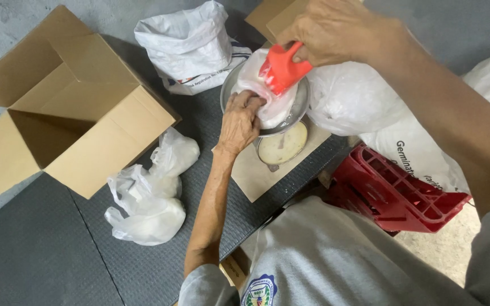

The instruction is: Weighing and bagging white granular material into small plastic bags using a scoop and scale.

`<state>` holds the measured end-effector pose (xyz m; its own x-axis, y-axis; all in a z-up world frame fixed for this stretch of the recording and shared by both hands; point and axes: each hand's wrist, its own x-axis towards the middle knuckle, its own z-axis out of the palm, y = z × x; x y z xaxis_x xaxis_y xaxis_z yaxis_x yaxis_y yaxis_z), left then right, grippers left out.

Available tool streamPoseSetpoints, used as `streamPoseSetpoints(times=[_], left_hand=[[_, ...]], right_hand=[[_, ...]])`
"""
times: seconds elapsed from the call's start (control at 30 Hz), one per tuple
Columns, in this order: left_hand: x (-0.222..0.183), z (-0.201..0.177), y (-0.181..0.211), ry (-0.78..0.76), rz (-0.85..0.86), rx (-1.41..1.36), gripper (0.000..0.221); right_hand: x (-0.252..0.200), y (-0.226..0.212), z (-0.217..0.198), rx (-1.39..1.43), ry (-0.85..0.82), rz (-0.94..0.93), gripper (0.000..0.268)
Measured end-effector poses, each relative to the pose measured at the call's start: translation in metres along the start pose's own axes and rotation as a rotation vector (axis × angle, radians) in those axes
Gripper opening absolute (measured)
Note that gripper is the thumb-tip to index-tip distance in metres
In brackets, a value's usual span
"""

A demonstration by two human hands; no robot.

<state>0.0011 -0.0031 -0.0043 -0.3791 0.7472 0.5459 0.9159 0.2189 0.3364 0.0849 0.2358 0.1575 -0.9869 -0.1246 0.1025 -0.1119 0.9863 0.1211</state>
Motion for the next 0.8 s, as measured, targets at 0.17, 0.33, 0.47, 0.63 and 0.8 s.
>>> streamPoseSetpoints(times=[0.17,0.33,0.47,0.63,0.8], left_hand=[[-0.007,0.006,0.007,0.023,-0.092,-0.004,0.037],[0.001,0.001,0.021,0.057,-0.124,-0.133,0.041],[0.007,0.012,0.023,0.069,-0.106,-0.158,0.050],[0.006,0.032,0.017,0.148,-0.197,-0.349,0.069],[0.014,0.041,0.016,0.376,-0.588,-0.935,0.064]], right_hand=[[-0.005,0.005,0.011,-0.003,0.053,0.002,0.050],[-0.007,-0.004,0.002,0.033,0.096,-0.051,0.049],[-0.009,-0.011,-0.001,0.056,0.051,-0.023,0.050],[-0.014,-0.010,0.009,0.125,0.209,-0.056,0.051],[-0.014,-0.013,0.008,0.028,0.199,-0.076,0.041]])
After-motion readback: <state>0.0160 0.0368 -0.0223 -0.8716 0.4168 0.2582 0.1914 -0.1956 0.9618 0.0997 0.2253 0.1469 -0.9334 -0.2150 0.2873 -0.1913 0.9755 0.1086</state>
